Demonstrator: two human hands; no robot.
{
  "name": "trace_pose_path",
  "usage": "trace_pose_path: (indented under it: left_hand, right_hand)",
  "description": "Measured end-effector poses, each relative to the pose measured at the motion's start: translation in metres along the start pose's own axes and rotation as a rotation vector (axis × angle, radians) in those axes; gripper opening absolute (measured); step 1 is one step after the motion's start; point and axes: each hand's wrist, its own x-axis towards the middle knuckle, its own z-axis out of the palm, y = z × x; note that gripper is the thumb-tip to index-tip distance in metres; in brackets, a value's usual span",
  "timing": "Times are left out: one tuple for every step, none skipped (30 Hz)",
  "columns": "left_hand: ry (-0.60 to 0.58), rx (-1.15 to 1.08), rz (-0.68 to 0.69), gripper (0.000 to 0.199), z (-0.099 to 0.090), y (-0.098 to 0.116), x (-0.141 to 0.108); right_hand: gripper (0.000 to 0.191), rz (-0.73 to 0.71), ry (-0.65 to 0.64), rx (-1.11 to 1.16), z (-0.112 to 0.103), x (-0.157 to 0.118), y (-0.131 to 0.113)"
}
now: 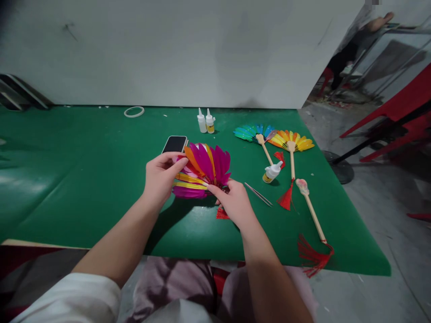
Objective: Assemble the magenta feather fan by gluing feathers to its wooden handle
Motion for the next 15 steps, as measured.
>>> trace_pose_path:
  left_hand:
    - [-0.016,-0.017,-0.018,0.017,0.0003,0.0008,-0.0003]
    - [-0.033,-0.035,-0.04,0.017,0.0005,0.0015,-0.0007]
    - [-0.048,-0.049,-0.062,0.018,0.0007,0.002,-0.001]
    - [-0.059,-0.056,-0.08,0.018,0.0007,0.0023,-0.0012]
    - [-0.065,-0.058,-0.093,0.018,0.0007,0.0024,-0.0013]
    - [-0.065,-0.057,-0.099,0.018,0.0006,0.0024,-0.0013]
    - [-0.064,-0.053,-0.103,0.018,0.0004,0.0024,-0.0013]
    - [-0.063,-0.047,-0.106,0.019,0.0003,0.0023,-0.0013]
    - [-0.063,-0.042,-0.112,0.019,0.0002,0.0023,-0.0012]
    - [-0.063,-0.036,-0.117,0.019,0.0002,0.0023,-0.0012]
    - [-0.064,-0.029,-0.122,0.02,0.0002,0.0023,-0.0012]
    - [-0.064,-0.02,-0.123,0.02,0.0002,0.0023,-0.0012]
    - [-0.064,-0.01,-0.121,0.02,0.0002,0.0022,-0.0013]
    - [-0.064,-0.001,-0.118,0.02,0.0002,0.002,-0.0013]
    - [-0.064,0.006,-0.114,0.02,0.0002,0.0018,-0.0013]
  right_hand:
    - [0.031,0.006,-0.002,0.014,0.0,0.0001,0.0]
    - [0.031,0.01,-0.005,0.022,-0.0001,0.0002,0.0]
    - [0.03,0.012,-0.009,0.026,-0.0002,0.0003,0.0001]
    - [0.031,0.013,-0.013,0.028,-0.0003,0.0003,0.0002]
    - [0.031,0.013,-0.015,0.03,-0.0004,0.0003,0.0003]
    - [0.03,0.01,-0.011,0.032,-0.0005,0.0003,0.0005]
    - [0.03,0.006,-0.006,0.036,-0.0006,0.0004,0.0007]
    - [0.029,0.002,0.0,0.04,-0.0006,0.0004,0.0008]
    - [0.029,-0.002,0.003,0.043,-0.0006,0.0003,0.0009]
    - [0.028,-0.003,0.006,0.043,-0.0006,0.0003,0.0008]
    - [0.028,-0.002,0.007,0.042,-0.0006,0.0002,0.0007]
    - [0.027,-0.001,0.007,0.039,-0.0006,0.0002,0.0006]
    - [0.027,0.001,0.006,0.034,-0.0006,0.0001,0.0006]
    - [0.027,0.0,0.009,0.029,-0.0007,0.0001,0.0007]
    - [0.028,-0.001,0.011,0.025,-0.0007,0.0001,0.0009]
